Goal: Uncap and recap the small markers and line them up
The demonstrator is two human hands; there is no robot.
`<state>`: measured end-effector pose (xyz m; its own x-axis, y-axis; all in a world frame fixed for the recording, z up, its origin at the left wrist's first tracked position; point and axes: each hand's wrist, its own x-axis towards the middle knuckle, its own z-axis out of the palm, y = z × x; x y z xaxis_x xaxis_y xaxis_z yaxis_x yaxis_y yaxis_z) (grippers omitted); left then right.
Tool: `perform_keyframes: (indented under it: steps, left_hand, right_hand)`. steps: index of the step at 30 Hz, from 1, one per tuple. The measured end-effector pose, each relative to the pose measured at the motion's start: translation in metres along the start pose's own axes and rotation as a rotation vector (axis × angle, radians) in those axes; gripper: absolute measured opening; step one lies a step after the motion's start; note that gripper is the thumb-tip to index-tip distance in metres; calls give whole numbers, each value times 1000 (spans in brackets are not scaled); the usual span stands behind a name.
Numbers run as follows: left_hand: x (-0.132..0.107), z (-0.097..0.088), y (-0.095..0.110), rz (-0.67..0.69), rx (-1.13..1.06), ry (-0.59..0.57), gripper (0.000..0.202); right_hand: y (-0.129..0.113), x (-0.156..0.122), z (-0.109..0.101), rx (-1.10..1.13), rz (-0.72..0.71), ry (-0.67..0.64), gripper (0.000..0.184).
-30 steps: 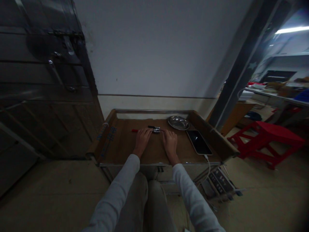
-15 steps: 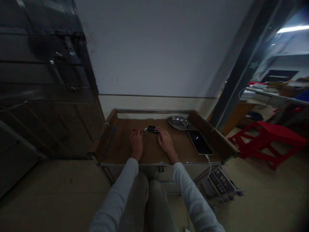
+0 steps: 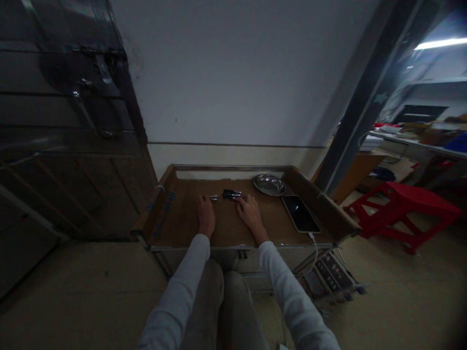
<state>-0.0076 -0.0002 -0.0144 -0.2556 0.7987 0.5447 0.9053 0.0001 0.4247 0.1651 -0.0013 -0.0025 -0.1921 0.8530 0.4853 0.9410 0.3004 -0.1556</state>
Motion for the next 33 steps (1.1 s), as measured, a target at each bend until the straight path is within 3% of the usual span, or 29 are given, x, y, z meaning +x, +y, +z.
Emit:
perform_keyframes:
  steps: [5, 8, 14, 25, 33]
  left_hand:
    - [-4, 6, 8, 204, -60, -78, 17]
    - [-5, 9, 11, 253, -85, -102, 13]
    - [1, 11, 13, 300, -127, -191, 13]
    - [2, 1, 18, 427, -207, -271, 13]
    - [1, -4, 17, 350, -353, -178, 13]
  right_hand:
    - [3, 2, 5, -27, 7, 33, 22]
    - [4, 2, 7, -26, 13, 47, 20]
    - [4, 2, 9, -19, 25, 33, 20]
    - [3, 3, 3, 141, -100, 21, 22]
    - [4, 2, 3, 190, -34, 90, 20]
